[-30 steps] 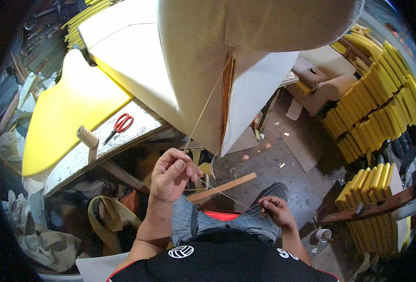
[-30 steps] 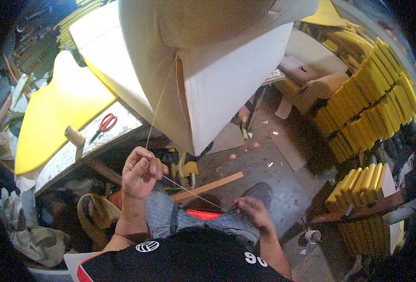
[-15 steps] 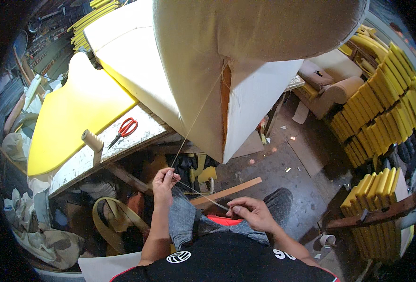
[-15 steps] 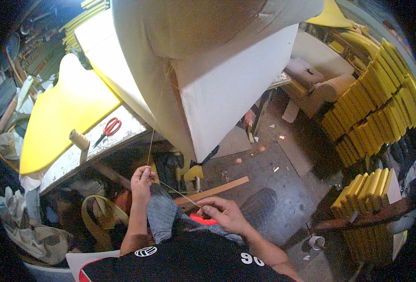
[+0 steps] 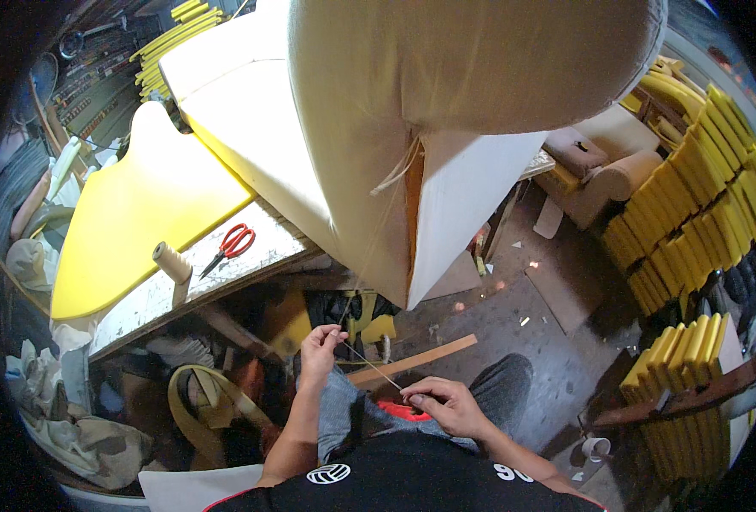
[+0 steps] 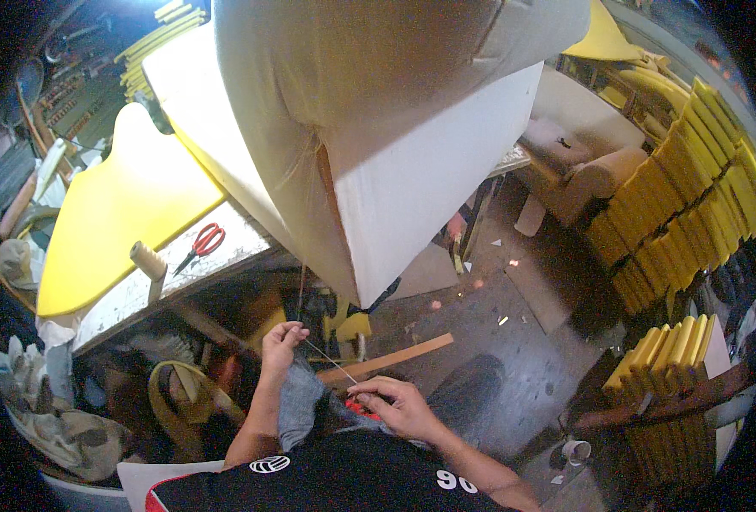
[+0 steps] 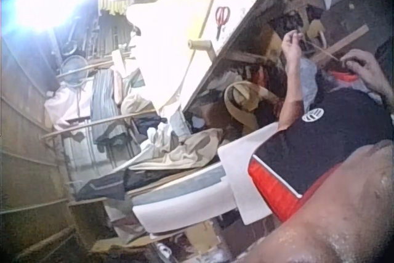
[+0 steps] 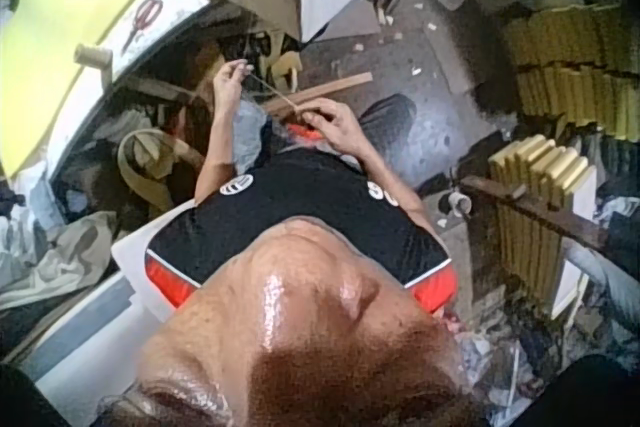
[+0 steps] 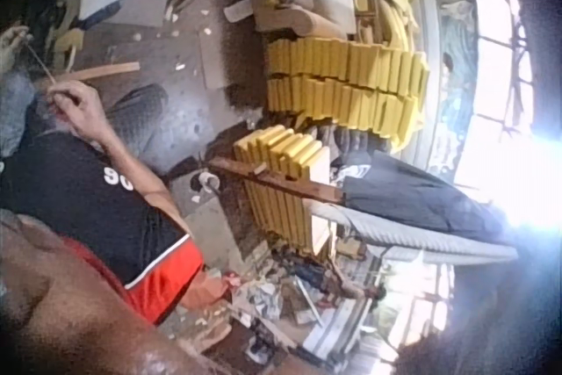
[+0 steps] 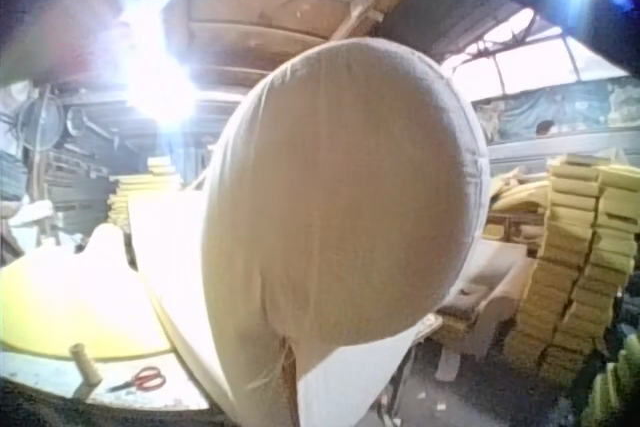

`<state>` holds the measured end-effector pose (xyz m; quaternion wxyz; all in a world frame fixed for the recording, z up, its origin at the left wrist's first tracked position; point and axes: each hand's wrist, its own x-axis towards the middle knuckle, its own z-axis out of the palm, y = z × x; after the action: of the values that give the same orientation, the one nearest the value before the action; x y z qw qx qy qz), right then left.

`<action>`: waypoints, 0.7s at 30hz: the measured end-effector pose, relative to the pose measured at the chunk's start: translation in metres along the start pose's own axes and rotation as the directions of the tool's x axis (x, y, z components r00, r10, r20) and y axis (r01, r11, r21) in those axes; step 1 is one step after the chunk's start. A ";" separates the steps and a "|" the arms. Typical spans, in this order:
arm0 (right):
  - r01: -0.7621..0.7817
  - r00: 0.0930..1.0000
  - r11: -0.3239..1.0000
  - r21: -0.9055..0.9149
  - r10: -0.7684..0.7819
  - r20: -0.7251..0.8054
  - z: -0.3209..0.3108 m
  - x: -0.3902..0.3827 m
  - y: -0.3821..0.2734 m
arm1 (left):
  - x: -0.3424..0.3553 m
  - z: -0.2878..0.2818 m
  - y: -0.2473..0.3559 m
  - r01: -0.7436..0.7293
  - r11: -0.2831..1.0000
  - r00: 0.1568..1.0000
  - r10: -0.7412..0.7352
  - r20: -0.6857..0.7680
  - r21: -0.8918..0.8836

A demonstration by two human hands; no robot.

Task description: The person prepares a needle and thread, then moves a red stool and a foam cushion to position a white upholstered armchair. They proceed to hand-sew a seam on the chair's armrest using a needle and thread.

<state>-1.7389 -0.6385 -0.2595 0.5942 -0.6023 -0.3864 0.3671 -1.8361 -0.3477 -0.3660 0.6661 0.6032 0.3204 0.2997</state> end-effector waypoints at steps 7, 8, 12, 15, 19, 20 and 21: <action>-0.052 0.988 0.989 0.138 0.071 -0.139 -0.003 -0.008 -0.007 | -0.022 0.059 0.115 -0.435 0.900 0.897 0.433 -0.087 -0.008; -0.071 0.986 0.985 0.160 0.094 -0.140 -0.007 -0.009 -0.007 | -0.030 0.066 0.144 -0.471 0.878 0.882 0.471 -0.022 -0.087; 0.199 0.954 0.969 -0.146 -0.225 -0.195 -0.022 -0.002 -0.047 | -0.052 0.101 0.224 -0.529 0.781 0.769 0.607 0.200 -0.333; 0.345 0.903 0.938 0.033 -0.322 -0.284 -0.018 0.002 -0.086 | -0.053 0.122 0.267 -0.373 0.787 0.774 0.556 0.303 -0.492; 0.428 0.825 0.881 -0.201 -0.472 -0.312 -0.032 -0.004 -0.126 | -0.048 0.136 0.293 -0.064 0.785 0.763 0.436 0.477 -0.616; 0.453 0.799 0.844 -0.286 -0.527 -0.289 -0.036 -0.005 -0.131 | -0.047 0.140 0.297 -0.024 0.781 0.747 0.430 0.508 -0.625; 0.509 0.725 0.782 -0.359 -0.614 -0.311 -0.036 -0.003 -0.132 | -0.047 0.143 0.300 0.015 0.777 0.729 0.422 0.539 -0.629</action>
<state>-1.7113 -0.6573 -0.1265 0.6650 -0.5879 -0.4602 -0.0186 -1.7560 -0.4444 -0.0543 0.8489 0.4618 -0.1162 0.2293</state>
